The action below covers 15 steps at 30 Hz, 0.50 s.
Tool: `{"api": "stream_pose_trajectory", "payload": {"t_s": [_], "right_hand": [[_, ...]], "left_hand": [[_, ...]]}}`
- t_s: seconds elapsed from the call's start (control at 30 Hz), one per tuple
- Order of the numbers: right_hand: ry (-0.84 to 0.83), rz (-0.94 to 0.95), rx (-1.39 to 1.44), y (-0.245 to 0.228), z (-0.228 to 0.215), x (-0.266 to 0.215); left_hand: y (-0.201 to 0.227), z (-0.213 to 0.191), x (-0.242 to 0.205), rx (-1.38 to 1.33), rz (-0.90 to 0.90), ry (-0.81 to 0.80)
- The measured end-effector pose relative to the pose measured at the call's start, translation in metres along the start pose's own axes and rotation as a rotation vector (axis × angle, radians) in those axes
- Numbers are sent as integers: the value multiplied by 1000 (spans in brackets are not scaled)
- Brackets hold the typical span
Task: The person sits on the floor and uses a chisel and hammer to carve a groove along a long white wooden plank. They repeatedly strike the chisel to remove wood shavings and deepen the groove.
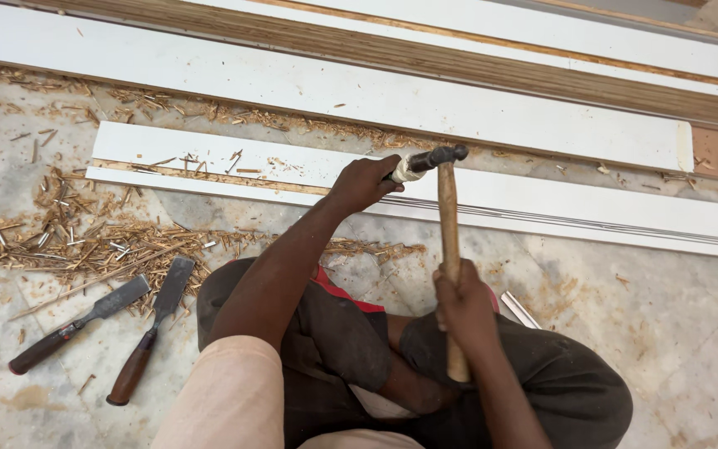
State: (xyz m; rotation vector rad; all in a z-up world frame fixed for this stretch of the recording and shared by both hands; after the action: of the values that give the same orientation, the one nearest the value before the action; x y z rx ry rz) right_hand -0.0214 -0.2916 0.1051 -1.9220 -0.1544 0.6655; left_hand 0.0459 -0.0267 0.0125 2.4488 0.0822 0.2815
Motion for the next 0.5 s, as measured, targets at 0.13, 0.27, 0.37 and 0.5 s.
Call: {"api": "stream_pose_trajectory", "payload": {"t_s": [0.13,0.27,0.37,0.5], "right_hand": [[40,-43,36,-32,-37,-18],[350,-462,62,-64,-93,-53],[439,-552,283,-34,-81,-41],[219,-268,94,18,-15,-3]], "left_hand": [[3,2,3,3,48,36],[-2,6,11,27,50,-4],[3,5,9,9,81,34],[-1,13,12,76,0,-60]]}}
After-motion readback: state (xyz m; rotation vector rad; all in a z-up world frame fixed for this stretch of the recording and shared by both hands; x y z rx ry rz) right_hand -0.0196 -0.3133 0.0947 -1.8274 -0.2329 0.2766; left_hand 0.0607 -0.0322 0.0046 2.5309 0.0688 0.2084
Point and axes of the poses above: each hand's wrist, its own x-axis towards the middle knuckle, its own z-axis out of the palm, y = z × x, the point moved 5 cm from there along x, towards the middle knuckle, and after that the axes turned 6 degrees about x, right-handed, at the moved point
